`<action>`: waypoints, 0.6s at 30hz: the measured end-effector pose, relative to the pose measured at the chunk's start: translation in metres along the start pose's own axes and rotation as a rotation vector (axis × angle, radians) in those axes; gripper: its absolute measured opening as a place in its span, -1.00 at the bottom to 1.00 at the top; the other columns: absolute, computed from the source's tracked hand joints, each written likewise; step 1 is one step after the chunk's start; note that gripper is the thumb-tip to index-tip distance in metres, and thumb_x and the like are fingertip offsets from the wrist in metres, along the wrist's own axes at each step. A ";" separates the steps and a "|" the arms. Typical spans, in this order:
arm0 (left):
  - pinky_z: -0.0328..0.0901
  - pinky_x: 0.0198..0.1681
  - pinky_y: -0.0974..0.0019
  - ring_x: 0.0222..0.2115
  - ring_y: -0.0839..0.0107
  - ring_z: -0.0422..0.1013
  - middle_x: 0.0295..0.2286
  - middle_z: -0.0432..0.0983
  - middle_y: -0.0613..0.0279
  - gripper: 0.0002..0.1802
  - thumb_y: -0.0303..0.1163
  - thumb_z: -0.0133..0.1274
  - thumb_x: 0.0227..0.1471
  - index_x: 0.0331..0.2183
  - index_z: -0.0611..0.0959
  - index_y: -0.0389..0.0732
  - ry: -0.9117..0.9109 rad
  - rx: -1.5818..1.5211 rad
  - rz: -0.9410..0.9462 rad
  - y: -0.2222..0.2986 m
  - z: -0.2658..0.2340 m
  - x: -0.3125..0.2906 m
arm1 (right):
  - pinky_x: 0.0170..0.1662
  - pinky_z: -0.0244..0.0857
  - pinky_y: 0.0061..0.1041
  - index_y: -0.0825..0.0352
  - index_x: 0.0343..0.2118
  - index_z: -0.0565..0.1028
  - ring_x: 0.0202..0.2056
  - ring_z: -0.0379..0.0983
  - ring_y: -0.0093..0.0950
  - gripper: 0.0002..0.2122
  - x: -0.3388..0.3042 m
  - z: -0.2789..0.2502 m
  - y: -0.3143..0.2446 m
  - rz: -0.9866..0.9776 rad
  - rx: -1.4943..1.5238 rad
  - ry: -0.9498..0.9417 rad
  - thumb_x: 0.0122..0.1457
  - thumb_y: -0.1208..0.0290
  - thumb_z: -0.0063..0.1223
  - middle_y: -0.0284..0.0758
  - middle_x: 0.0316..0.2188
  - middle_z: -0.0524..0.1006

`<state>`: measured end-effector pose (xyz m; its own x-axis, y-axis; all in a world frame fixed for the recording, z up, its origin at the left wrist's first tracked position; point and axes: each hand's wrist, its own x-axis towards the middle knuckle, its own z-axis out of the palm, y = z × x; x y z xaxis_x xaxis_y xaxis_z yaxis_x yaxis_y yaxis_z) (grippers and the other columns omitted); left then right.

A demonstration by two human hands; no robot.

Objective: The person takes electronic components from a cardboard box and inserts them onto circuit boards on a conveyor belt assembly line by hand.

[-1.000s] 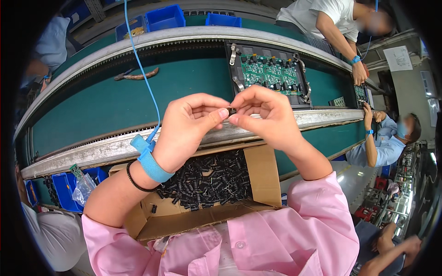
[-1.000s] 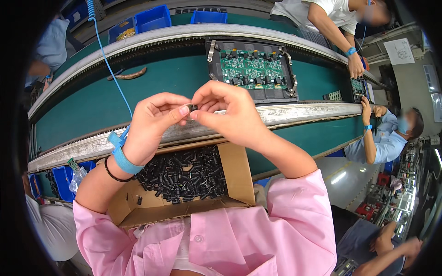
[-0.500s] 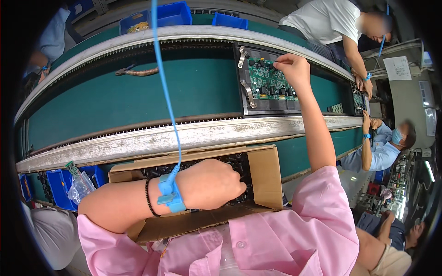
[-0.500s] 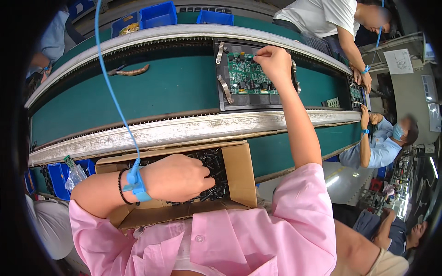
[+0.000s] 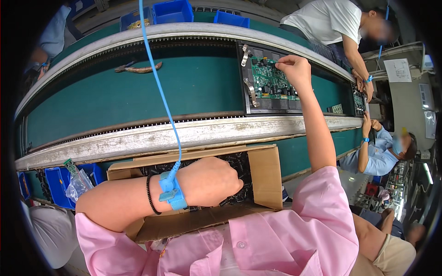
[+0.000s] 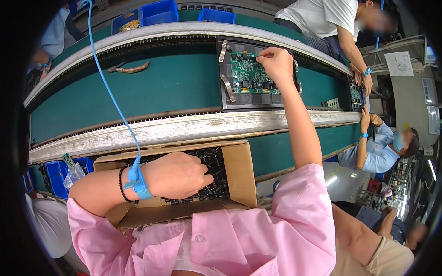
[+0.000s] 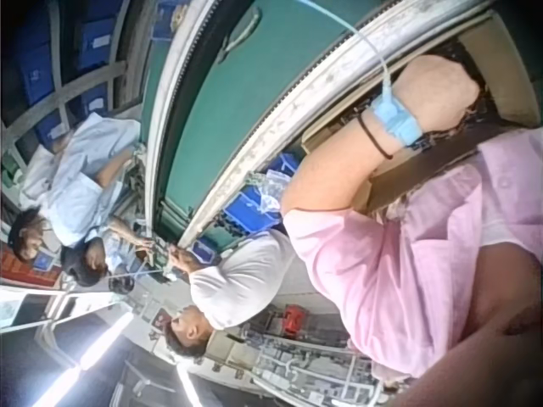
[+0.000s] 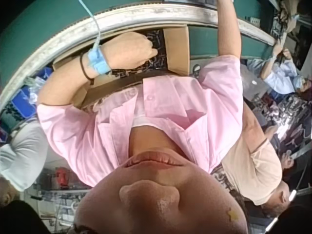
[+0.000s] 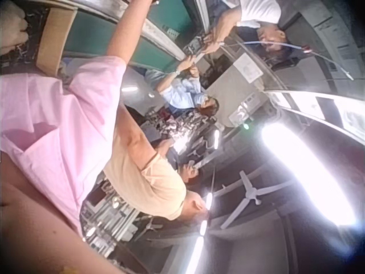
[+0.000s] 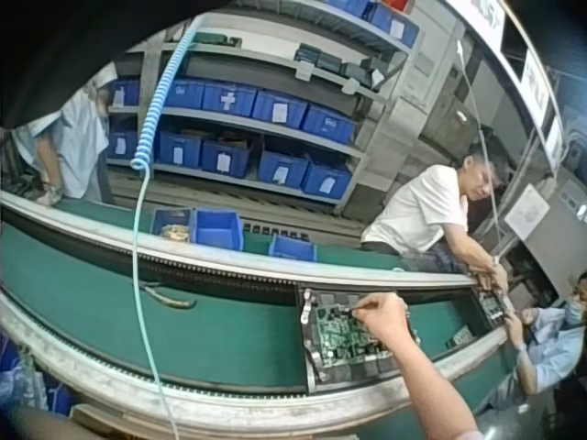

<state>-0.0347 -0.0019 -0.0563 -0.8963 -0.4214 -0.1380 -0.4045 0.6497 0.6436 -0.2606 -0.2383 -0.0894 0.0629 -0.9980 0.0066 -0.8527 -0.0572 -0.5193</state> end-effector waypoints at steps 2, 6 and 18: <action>0.38 -0.38 0.17 -0.47 0.13 0.45 -0.55 0.51 0.14 -0.92 -0.42 0.03 -0.09 -0.49 0.55 -0.23 -0.008 -0.003 -0.002 0.000 0.000 0.000 | -0.41 0.33 -0.55 0.34 -0.47 0.64 -0.58 0.43 -0.52 -0.90 0.001 0.001 0.000 0.000 -0.015 -0.003 -0.09 0.49 0.21 -0.37 -0.61 0.57; 0.37 -0.37 0.17 -0.47 0.11 0.45 -0.55 0.51 0.14 -0.92 -0.42 0.03 -0.09 -0.50 0.55 -0.23 -0.032 -0.011 -0.005 -0.002 0.000 0.000 | -0.41 0.33 -0.54 0.32 -0.47 0.64 -0.59 0.42 -0.50 -0.90 0.003 0.001 -0.003 0.000 -0.061 -0.008 -0.08 0.47 0.20 -0.36 -0.61 0.57; 0.37 -0.40 0.18 -0.50 0.10 0.45 -0.55 0.52 0.11 -0.90 -0.42 0.01 -0.09 -0.52 0.55 -0.24 0.068 0.014 0.026 -0.002 0.000 -0.002 | -0.39 0.34 -0.52 0.32 -0.44 0.65 -0.55 0.45 -0.48 -0.85 0.025 -0.003 0.008 -0.079 -0.231 -0.097 -0.10 0.43 0.16 -0.35 -0.58 0.59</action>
<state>-0.0316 -0.0023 -0.0573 -0.8922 -0.4462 -0.0694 -0.3843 0.6696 0.6356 -0.2678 -0.2638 -0.0911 0.1736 -0.9836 -0.0483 -0.9384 -0.1504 -0.3111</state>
